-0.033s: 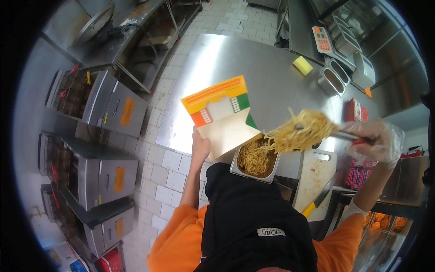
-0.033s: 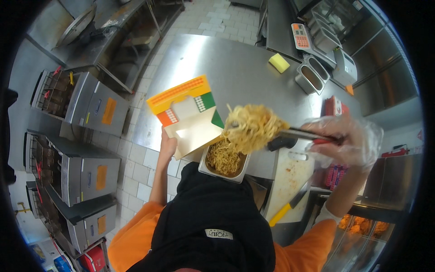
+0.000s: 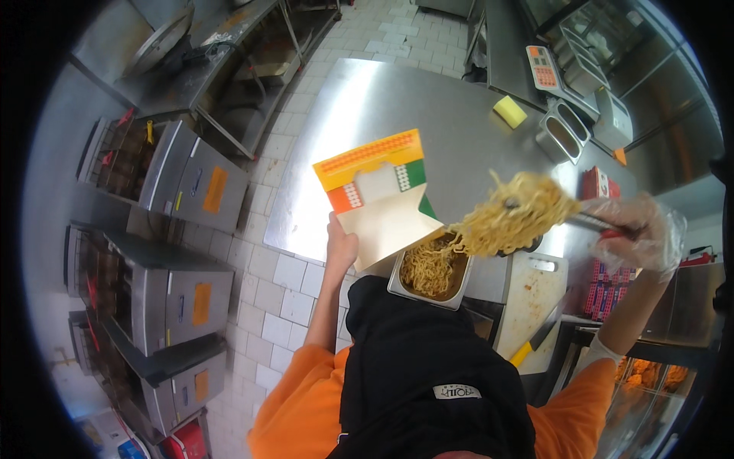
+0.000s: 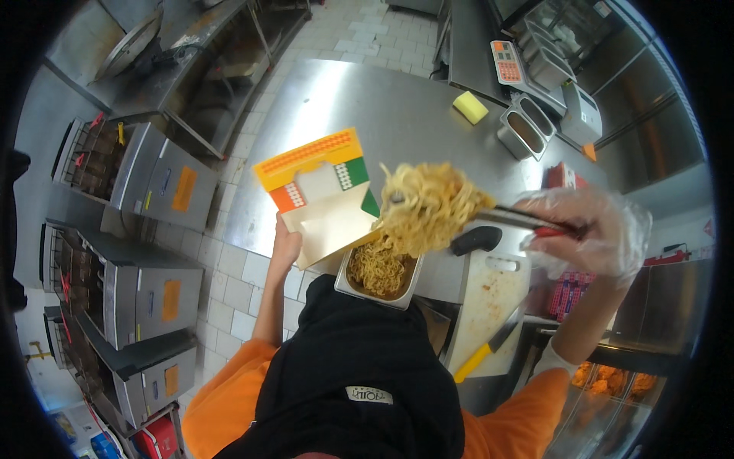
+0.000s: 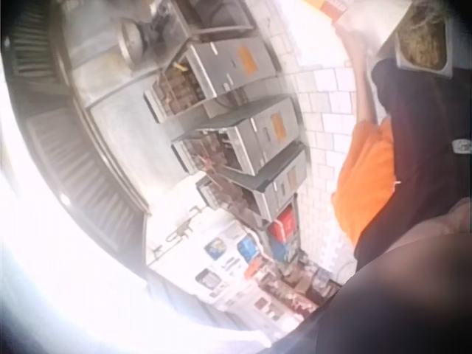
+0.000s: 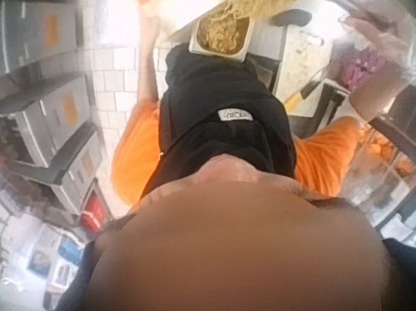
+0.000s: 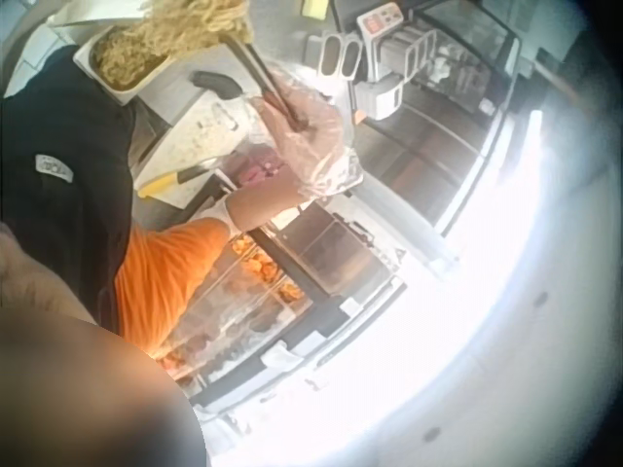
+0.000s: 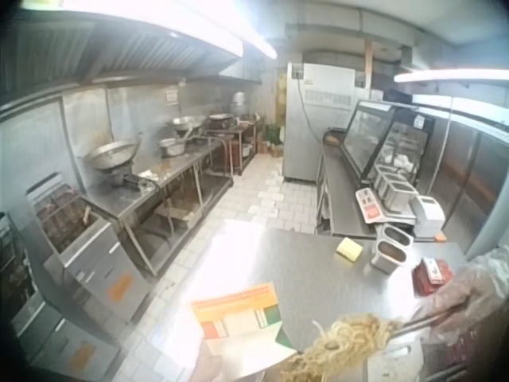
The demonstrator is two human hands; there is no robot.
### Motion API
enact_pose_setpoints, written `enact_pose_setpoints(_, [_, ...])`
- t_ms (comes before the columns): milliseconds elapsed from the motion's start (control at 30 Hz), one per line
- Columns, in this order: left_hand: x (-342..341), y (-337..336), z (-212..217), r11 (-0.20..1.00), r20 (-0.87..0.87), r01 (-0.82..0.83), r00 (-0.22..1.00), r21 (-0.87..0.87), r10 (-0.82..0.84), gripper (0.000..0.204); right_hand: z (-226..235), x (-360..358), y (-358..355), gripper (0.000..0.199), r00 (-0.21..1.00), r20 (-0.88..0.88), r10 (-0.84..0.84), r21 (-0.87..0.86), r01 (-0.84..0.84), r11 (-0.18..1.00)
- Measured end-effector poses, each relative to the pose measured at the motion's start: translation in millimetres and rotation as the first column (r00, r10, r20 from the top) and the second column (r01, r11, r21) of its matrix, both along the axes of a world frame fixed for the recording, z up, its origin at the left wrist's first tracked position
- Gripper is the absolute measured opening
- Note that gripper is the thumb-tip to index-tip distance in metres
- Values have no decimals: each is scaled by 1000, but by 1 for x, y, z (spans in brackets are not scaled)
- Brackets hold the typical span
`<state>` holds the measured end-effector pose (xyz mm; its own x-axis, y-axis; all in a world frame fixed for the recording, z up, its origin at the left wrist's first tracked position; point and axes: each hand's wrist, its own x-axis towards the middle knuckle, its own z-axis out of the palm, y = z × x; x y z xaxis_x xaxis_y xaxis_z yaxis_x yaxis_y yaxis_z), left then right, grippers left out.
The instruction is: The person assembles a takeout order by placing noodles into a paper container, adding a sauce packet, and including a fried chicken piece from a display warmer. The person then places the completed order on the counter.
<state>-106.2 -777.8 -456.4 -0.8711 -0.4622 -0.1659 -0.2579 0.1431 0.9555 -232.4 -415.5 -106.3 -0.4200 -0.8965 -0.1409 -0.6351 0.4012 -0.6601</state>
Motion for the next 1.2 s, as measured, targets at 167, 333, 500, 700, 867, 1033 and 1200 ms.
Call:
enact_pose_setpoints(167, [-18, 23, 1, 990, 120, 125, 986, -66, -117, 45, 11, -9, 9, 38, 989, -150, -8, -233, -27, 972])
enact_pose_setpoints(333, [-17, 42, 28, 957, 132, 268, 951, 107, -281, 50, -13, -4, -31, 40, 996, -53, 73, 151, -65, 986])
enact_pose_setpoints(500, [-9, 39, 75, 863, 143, 329, 902, 383, -407, 59, -80, 29, -111, 32, 882, -423, 210, 668, 147, 730])
enact_pose_setpoints(700, [-1, 45, 75, 811, 65, 272, 933, 517, -354, 72, -42, 37, -96, 32, 764, -624, 165, 510, 239, 826])
enact_pose_setpoints(867, [5, 41, 68, 835, 50, 268, 942, 480, -331, 80, -43, 35, -118, 21, 755, -487, 438, 800, 184, 572])
enact_pose_setpoints(1033, [9, 47, 73, 807, -38, 366, 918, 463, -395, 81, -67, 27, -132, 20, 870, -339, 358, 775, 44, 630])
enact_pose_setpoints(1200, [10, 45, 73, 779, -63, 398, 904, 485, -422, 84, -38, 20, -106, 21, 817, -551, 173, 562, 209, 801])
